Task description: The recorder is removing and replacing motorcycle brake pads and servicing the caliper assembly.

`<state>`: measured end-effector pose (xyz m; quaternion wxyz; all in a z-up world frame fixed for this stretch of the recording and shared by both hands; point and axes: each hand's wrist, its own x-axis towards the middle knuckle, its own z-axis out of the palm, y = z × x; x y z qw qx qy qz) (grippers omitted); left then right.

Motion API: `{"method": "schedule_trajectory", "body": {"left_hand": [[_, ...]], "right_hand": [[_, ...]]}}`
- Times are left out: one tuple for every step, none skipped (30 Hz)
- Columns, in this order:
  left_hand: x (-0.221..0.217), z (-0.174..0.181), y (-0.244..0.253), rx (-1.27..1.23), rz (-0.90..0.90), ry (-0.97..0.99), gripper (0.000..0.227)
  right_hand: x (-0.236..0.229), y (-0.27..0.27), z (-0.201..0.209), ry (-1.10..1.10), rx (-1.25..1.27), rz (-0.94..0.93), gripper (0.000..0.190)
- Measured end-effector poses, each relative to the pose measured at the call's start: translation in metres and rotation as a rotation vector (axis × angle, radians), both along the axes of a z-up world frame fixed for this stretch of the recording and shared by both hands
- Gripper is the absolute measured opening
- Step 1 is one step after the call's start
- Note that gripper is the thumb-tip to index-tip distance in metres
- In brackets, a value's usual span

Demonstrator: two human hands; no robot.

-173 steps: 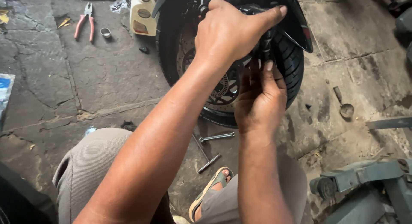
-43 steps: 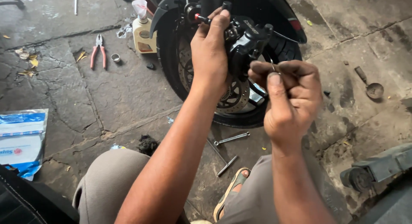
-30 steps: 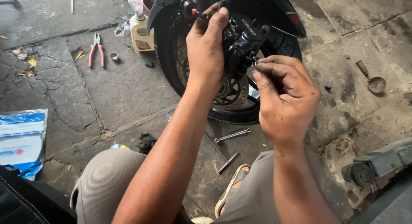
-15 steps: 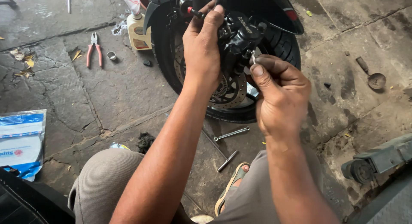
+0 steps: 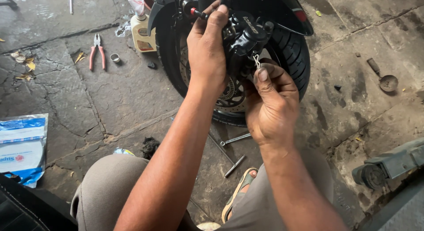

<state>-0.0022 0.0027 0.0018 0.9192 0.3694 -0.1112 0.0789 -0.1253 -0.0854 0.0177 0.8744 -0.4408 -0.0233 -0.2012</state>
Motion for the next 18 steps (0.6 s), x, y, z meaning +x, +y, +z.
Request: {"method": "schedule_trajectory", "body": {"left_hand": [[0.000,0.000,0.001,0.000,0.000,0.001,0.044],[-0.001,-0.001,0.001,-0.011,-0.014,-0.014,0.044],[-0.001,-0.001,0.001,-0.023,-0.027,-0.029,0.044],[0.001,-0.002,0.000,-0.024,-0.027,-0.029,0.044],[0.002,-0.004,-0.001,-0.024,-0.013,-0.026,0.043],[0.004,-0.005,-0.003,-0.023,0.002,-0.022,0.042],[0.005,-0.006,-0.003,-0.023,0.001,-0.024,0.042],[0.005,-0.006,-0.004,-0.025,0.009,-0.037,0.041],[0.004,-0.007,-0.005,-0.027,0.017,-0.049,0.040],[0.006,-0.009,-0.005,-0.026,0.015,-0.048,0.040],[0.006,-0.010,-0.005,-0.031,0.019,-0.054,0.039],[0.008,-0.012,-0.006,-0.035,0.024,-0.060,0.038],[0.006,-0.011,-0.006,-0.034,0.022,-0.060,0.038],[0.005,-0.009,-0.006,-0.020,0.020,-0.050,0.038],[0.004,-0.008,-0.005,-0.004,0.019,-0.041,0.038],[0.003,-0.007,-0.004,-0.002,0.017,-0.042,0.038],[0.002,-0.006,-0.004,0.032,0.034,-0.048,0.038],[0.001,-0.005,-0.004,0.066,0.050,-0.054,0.038]], "right_hand": [[-0.001,0.000,0.000,0.001,0.000,0.000,0.002],[-0.001,0.000,0.001,0.016,0.001,-0.004,0.002],[-0.002,0.000,0.001,0.031,0.001,-0.008,0.002],[-0.001,0.004,0.000,0.030,0.001,-0.008,0.002],[-0.001,0.006,0.000,0.037,0.022,-0.038,0.002],[-0.001,0.009,-0.001,0.044,0.044,-0.068,0.003],[0.000,0.013,-0.003,0.042,0.044,-0.069,0.003],[0.001,0.018,-0.004,-0.018,0.038,-0.087,0.004],[0.001,0.022,-0.006,-0.076,0.031,-0.105,0.006],[0.001,0.024,-0.008,-0.076,0.032,-0.108,0.006],[0.002,0.025,-0.010,-0.095,0.003,-0.139,0.007],[0.002,0.026,-0.011,-0.115,-0.026,-0.171,0.009],[0.002,0.029,-0.012,-0.115,-0.025,-0.173,0.009],[0.002,0.031,-0.012,-0.108,-0.051,-0.203,0.009],[0.002,0.033,-0.012,-0.101,-0.077,-0.233,0.009],[0.003,0.035,-0.011,-0.101,-0.075,-0.235,0.009],[0.003,0.037,-0.011,-0.084,-0.094,-0.258,0.009],[0.003,0.039,-0.010,-0.068,-0.114,-0.281,0.010]]}}
